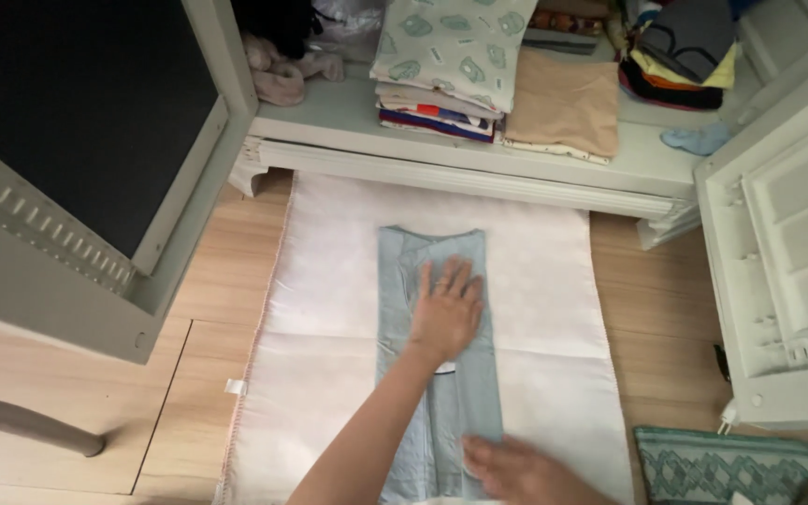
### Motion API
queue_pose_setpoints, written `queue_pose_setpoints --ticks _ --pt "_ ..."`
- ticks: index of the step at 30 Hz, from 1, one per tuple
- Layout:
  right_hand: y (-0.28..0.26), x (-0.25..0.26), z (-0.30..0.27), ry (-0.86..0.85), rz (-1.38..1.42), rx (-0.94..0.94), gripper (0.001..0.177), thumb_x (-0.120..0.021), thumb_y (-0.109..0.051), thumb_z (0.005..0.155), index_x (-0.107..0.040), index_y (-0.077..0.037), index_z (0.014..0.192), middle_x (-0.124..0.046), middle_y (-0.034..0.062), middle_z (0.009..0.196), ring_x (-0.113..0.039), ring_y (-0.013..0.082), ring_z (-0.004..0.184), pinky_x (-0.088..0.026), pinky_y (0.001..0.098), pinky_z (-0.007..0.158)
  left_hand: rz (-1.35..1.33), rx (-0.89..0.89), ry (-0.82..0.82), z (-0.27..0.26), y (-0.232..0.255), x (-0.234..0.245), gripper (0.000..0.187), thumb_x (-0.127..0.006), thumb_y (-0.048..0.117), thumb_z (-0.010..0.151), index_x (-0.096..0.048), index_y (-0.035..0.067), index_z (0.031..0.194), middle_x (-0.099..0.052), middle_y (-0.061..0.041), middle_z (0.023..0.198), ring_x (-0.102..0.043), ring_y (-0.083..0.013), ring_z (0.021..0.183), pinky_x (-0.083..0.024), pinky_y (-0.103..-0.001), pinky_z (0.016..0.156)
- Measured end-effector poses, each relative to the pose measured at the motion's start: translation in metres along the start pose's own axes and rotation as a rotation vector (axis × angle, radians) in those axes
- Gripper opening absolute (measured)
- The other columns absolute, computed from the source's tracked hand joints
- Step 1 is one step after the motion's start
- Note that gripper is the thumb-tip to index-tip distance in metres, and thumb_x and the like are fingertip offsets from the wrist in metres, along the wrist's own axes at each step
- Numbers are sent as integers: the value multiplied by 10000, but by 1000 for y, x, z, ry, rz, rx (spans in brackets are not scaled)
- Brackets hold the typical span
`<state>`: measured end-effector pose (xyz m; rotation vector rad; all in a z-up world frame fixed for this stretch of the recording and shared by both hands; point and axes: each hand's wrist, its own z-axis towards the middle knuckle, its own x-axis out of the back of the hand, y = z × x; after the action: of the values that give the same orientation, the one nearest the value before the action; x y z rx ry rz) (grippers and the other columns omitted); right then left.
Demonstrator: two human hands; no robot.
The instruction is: Folding small t-shirts and placing them into a closet.
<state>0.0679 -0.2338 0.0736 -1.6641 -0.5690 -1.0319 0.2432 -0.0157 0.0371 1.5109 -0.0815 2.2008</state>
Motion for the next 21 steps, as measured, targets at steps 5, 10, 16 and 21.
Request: queue_pose_setpoints --ticks 5,10,16,21 --pt "16 26 25 621 177 -511 362 -593 -129 951 -620 -109 1311 -605 74 1287 -601 202 1140 -449 324 989 -3 -161 91 15 -7 -7 430 -407 287 1049 -609 139 1399 -542 -105 1539 -380 -280 1515 -202 -587 1240" --pt "59 -29 28 876 814 -1039 203 -729 -139 919 -617 -43 1059 -653 144 601 -581 200 431 -458 318 448 -31 -145 -18 38 -20 -29 472 -386 325 1057 -534 177 1480 -491 -54 1579 -368 -229 1508 -227 -589 1213" --pt "33 -13 28 430 1013 -1246 426 -795 -371 915 -614 -41 713 -631 137 547 -443 152 379 -232 290 329 -3 -56 -250 40 -21 -44 602 -192 442 1079 -182 232 1643 -201 77 1709 -133 -113 1573 -67 -542 1240" --pt "12 -13 23 125 694 -1181 463 -759 -466 921 -641 -112 646 -648 32 536 -586 110 497 -443 284 539 98 -19 -303 41 -15 -43 656 -119 502 1068 -58 207 1651 -51 76 1729 -7 -83 1579 2 -466 1265"
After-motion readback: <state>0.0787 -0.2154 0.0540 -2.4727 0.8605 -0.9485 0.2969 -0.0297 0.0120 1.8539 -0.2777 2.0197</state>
